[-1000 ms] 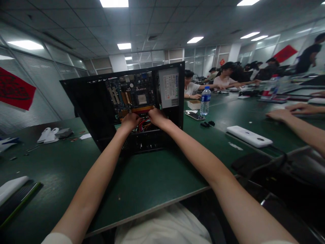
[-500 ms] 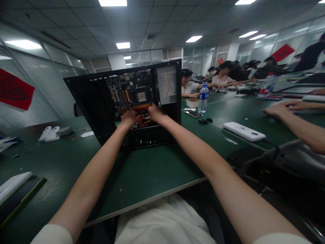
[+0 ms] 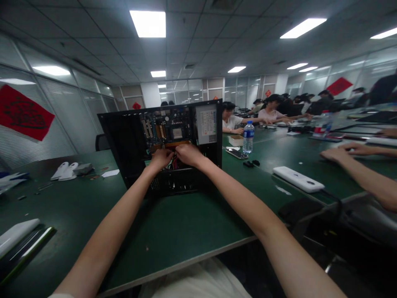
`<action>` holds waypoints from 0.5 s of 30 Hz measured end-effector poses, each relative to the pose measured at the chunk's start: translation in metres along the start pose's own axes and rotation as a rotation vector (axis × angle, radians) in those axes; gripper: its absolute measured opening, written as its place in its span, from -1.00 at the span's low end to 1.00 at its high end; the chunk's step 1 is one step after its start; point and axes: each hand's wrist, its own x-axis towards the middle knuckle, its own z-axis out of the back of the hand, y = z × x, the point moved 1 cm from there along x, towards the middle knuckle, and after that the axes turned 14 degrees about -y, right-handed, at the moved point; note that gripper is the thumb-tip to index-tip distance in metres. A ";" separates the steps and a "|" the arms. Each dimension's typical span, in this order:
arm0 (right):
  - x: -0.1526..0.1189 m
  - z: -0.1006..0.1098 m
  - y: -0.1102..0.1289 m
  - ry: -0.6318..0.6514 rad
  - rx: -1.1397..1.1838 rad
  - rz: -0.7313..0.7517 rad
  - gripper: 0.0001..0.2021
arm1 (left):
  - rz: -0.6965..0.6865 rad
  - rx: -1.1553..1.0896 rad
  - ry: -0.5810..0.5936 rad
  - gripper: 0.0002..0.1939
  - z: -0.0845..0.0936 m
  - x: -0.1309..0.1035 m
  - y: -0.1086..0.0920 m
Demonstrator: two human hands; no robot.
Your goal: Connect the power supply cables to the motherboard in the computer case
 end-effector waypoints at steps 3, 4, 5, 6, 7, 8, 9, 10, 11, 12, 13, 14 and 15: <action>-0.010 0.024 0.015 -0.099 0.084 0.241 -0.58 | -0.077 0.025 -0.080 -0.62 0.011 -0.027 -0.002; -0.014 0.035 0.017 -0.131 0.119 0.317 -0.58 | -0.116 0.041 -0.093 -0.63 0.011 -0.038 -0.001; -0.018 0.048 0.018 -0.195 0.158 0.387 -0.61 | -0.158 0.040 -0.086 -0.60 0.010 -0.049 0.000; -0.021 0.063 0.017 -0.316 0.191 0.438 -0.66 | -0.220 0.038 -0.061 -0.55 0.008 -0.059 0.002; -0.024 0.080 0.013 -0.501 0.209 0.467 -0.73 | -0.283 0.053 -0.052 -0.51 0.006 -0.069 0.004; -0.026 0.098 0.006 -0.738 0.195 0.482 -0.79 | -0.336 0.062 -0.069 -0.52 0.004 -0.076 0.005; -0.027 0.114 -0.004 -0.991 0.172 0.477 -0.84 | -0.370 0.062 -0.077 -0.54 0.003 -0.082 0.007; -0.025 0.127 -0.017 -1.167 0.149 0.387 -0.85 | -0.388 0.059 -0.066 -0.55 0.002 -0.085 0.009; -0.021 0.136 -0.032 -1.293 0.153 0.229 -0.83 | -0.385 0.058 -0.053 -0.54 0.001 -0.086 0.010; -0.017 0.139 -0.048 -1.381 0.188 0.046 -0.75 | -0.381 0.067 -0.051 -0.52 0.000 -0.086 0.012; -0.013 0.137 -0.064 -1.412 0.219 -0.146 -0.61 | -0.396 0.078 -0.047 -0.49 -0.002 -0.084 0.014; -0.010 0.130 -0.078 -1.315 0.197 -0.338 -0.41 | -0.417 0.092 -0.042 -0.46 -0.003 -0.081 0.016; -0.008 0.119 -0.089 -1.071 0.120 -0.485 -0.19 | -0.423 0.107 -0.041 -0.45 -0.005 -0.078 0.019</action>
